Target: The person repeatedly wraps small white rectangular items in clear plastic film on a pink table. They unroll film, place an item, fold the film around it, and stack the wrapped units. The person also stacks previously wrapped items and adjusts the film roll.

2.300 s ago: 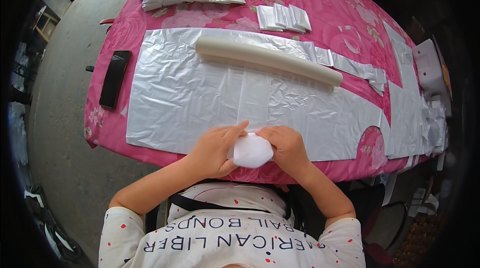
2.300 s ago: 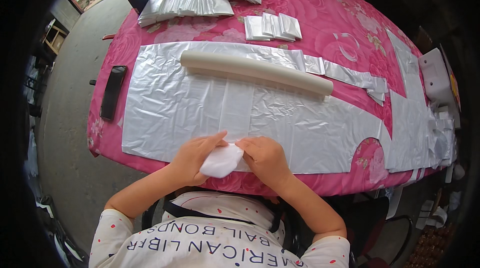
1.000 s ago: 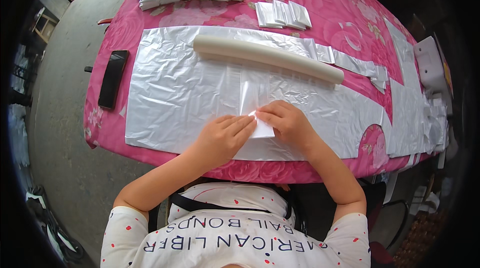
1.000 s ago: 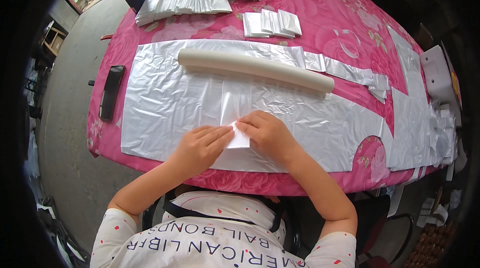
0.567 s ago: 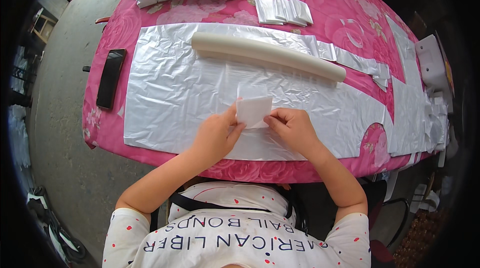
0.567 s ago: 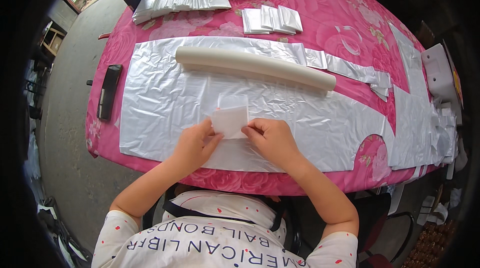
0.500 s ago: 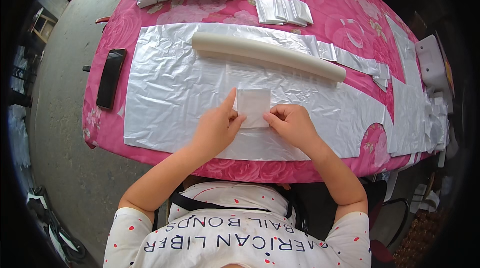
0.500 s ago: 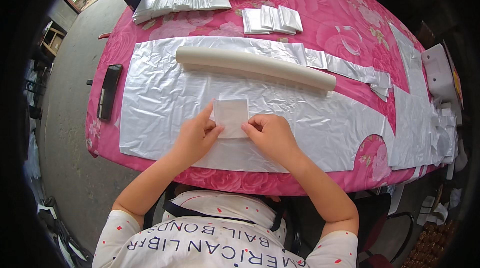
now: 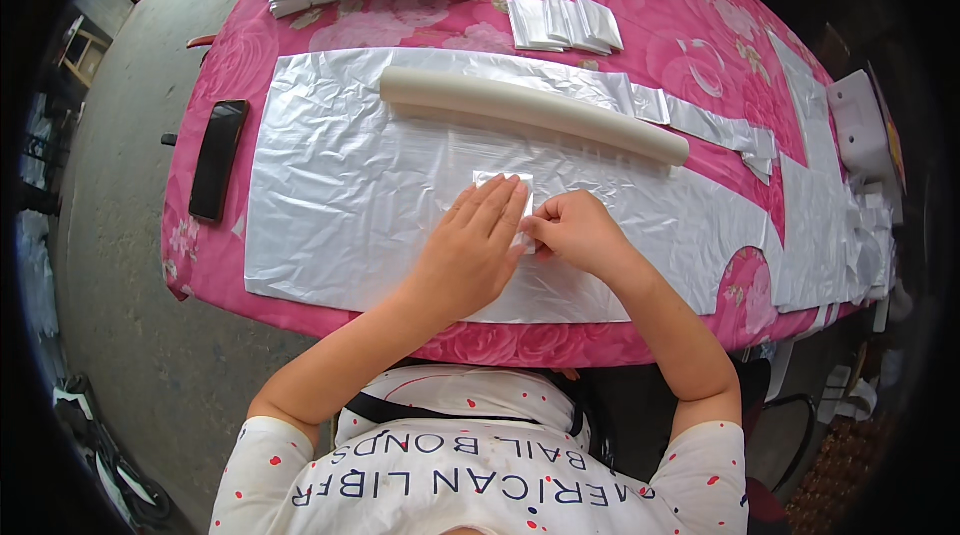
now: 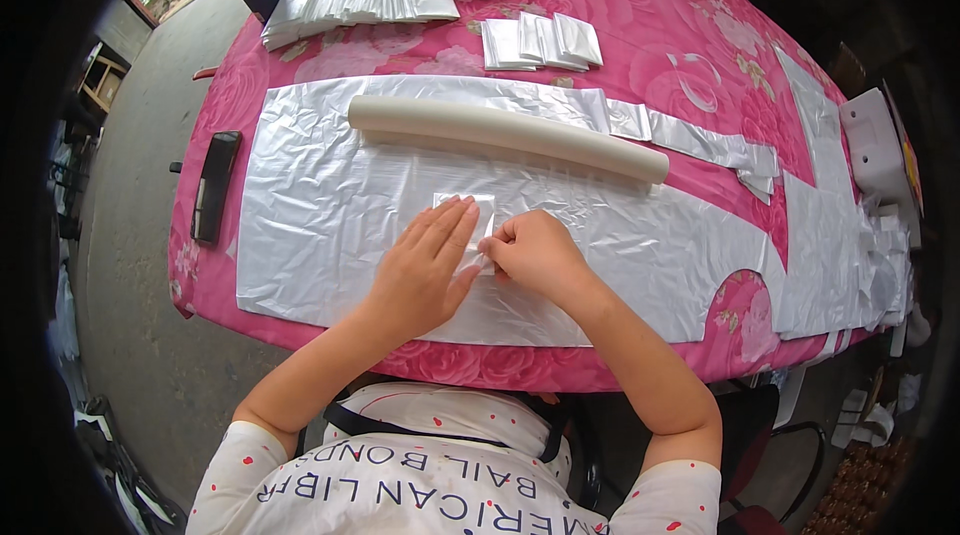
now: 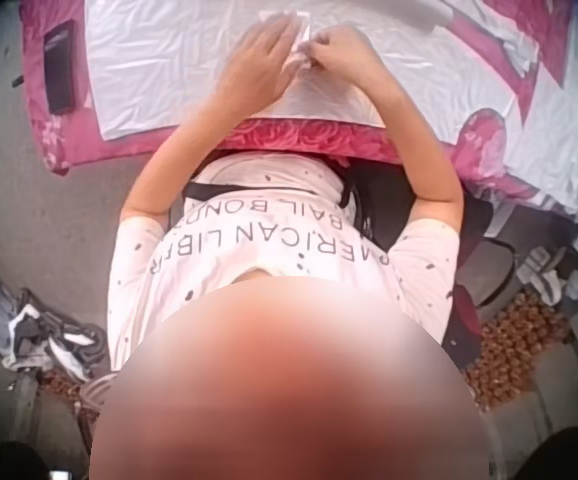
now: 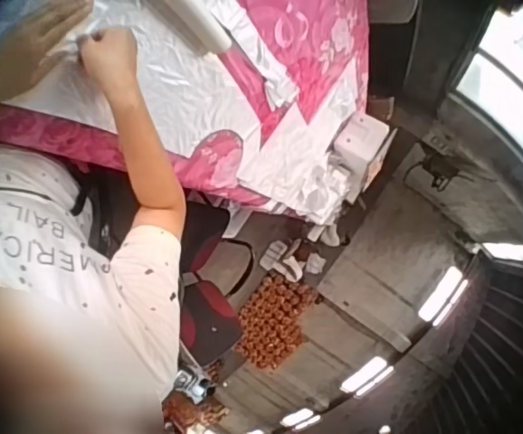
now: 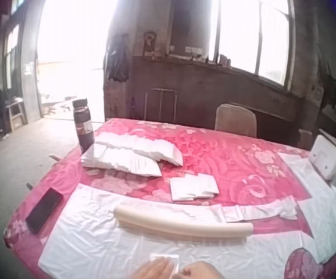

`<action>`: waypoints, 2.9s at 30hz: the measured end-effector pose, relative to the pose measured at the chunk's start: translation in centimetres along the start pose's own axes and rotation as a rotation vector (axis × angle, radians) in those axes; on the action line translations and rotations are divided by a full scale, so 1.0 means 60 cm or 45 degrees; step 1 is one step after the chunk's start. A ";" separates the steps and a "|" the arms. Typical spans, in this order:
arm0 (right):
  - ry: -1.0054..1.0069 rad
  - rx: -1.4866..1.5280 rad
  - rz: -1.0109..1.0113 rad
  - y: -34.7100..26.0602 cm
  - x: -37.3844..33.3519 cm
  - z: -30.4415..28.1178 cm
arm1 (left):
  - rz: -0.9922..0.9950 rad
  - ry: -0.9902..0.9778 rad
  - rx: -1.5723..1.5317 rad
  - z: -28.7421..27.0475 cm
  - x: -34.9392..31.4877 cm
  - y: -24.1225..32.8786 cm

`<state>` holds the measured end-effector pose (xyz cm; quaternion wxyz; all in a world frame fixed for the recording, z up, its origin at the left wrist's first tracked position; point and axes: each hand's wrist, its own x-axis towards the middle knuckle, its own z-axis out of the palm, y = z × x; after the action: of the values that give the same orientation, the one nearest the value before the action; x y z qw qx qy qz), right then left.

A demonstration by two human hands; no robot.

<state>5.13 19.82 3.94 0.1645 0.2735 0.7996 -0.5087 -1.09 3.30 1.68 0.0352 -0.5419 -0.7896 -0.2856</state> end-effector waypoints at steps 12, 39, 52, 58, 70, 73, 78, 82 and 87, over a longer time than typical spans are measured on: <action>0.051 -0.028 -0.015 -0.003 -0.009 0.006 | -0.176 -0.199 0.092 0.039 -0.005 0.008; 0.423 -0.809 -0.971 -0.010 0.026 0.119 | -1.036 -0.570 -1.696 -0.113 -0.222 -0.013; -0.259 -0.619 -1.265 -0.046 -0.106 0.271 | -1.451 -0.241 -1.284 -0.107 -0.320 0.006; -0.043 -0.760 -1.477 -0.031 -0.070 0.140 | -0.308 -0.080 -0.193 -0.136 -0.207 0.023; 0.827 0.361 -0.614 -0.017 0.237 -0.265 | -0.301 -0.184 -0.175 -0.130 -0.155 0.013; 1.031 -0.066 -0.391 0.004 0.285 -0.284 | -0.294 -0.220 -0.160 -0.129 -0.147 0.008; 1.476 -0.668 -0.537 0.006 0.257 -0.247 | -0.310 -0.209 -0.127 -0.130 -0.145 0.003; 0.743 -0.543 -0.844 0.016 0.132 -0.207 | -0.261 -0.200 -0.104 -0.127 -0.140 0.006; 0.864 -0.900 -0.669 0.095 -0.008 -0.151 | 0.105 -0.321 -0.110 -0.097 -0.086 0.012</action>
<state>9.12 29.74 3.96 -0.1530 0.1416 0.9710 -0.1167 0.20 -3.64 4.95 -0.0761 -0.6064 -0.7519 -0.2474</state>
